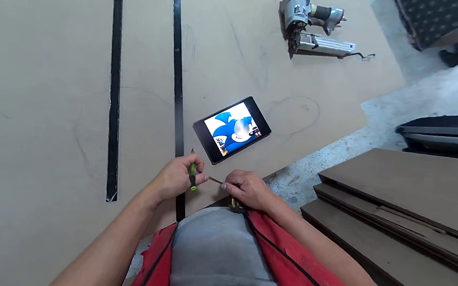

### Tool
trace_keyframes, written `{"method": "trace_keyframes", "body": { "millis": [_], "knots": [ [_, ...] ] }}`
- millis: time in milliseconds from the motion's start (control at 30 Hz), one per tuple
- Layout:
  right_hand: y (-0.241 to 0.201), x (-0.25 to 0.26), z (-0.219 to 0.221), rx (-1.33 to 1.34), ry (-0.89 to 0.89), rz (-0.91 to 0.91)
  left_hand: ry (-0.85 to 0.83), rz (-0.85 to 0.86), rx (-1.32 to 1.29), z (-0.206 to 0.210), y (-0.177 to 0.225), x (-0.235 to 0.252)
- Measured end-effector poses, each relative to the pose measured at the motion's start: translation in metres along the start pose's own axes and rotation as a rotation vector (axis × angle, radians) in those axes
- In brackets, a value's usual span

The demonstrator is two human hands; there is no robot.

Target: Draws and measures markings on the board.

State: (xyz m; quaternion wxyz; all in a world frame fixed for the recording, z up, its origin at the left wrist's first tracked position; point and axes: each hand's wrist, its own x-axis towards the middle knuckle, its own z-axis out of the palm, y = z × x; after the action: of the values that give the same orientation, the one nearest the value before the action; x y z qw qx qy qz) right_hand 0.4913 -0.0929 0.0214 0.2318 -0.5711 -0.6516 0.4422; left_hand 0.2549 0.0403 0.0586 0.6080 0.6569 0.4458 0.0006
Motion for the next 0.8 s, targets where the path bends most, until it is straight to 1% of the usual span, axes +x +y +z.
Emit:
{"method": "trace_keyframes", "body": {
  "millis": [67, 100, 200, 267, 333, 400, 467, 533, 633, 800],
  "knots": [
    [0.013, -0.005, 0.007, -0.054, 0.134, 0.006, 0.068, -0.015, 0.001, 0.016, 0.0, 0.018],
    [0.018, -0.006, 0.012, -0.076, 0.181, 0.069, 0.109, -0.02, 0.021, 0.023, 0.0, 0.025],
    [0.031, -0.002, 0.029, -0.158, 0.331, 0.297, 0.25, 0.013, 0.257, 0.028, -0.015, 0.03],
    [0.04, 0.003, 0.039, -0.218, 0.423, 0.371, 0.38, 0.074, 0.403, 0.018, -0.04, 0.022],
    [0.049, 0.009, 0.049, -0.281, 0.49, 0.362, 0.504, 0.133, 0.529, 0.006, -0.078, 0.011],
    [0.056, 0.015, 0.054, -0.315, 0.54, 0.332, 0.577, 0.154, 0.603, -0.002, -0.116, 0.003],
    [0.063, 0.021, 0.056, -0.329, 0.566, 0.31, 0.556, 0.121, 0.633, -0.003, -0.149, -0.002],
    [0.067, 0.023, 0.057, -0.364, 0.586, 0.268, 0.53, 0.125, 0.643, 0.003, -0.175, -0.002],
    [0.069, 0.026, 0.057, -0.395, 0.6, 0.244, 0.605, 0.179, 0.634, 0.011, -0.187, 0.004],
    [0.067, 0.027, 0.054, -0.439, 0.535, 0.251, 0.628, 0.207, 0.65, 0.012, -0.191, 0.006]
  ]
}}
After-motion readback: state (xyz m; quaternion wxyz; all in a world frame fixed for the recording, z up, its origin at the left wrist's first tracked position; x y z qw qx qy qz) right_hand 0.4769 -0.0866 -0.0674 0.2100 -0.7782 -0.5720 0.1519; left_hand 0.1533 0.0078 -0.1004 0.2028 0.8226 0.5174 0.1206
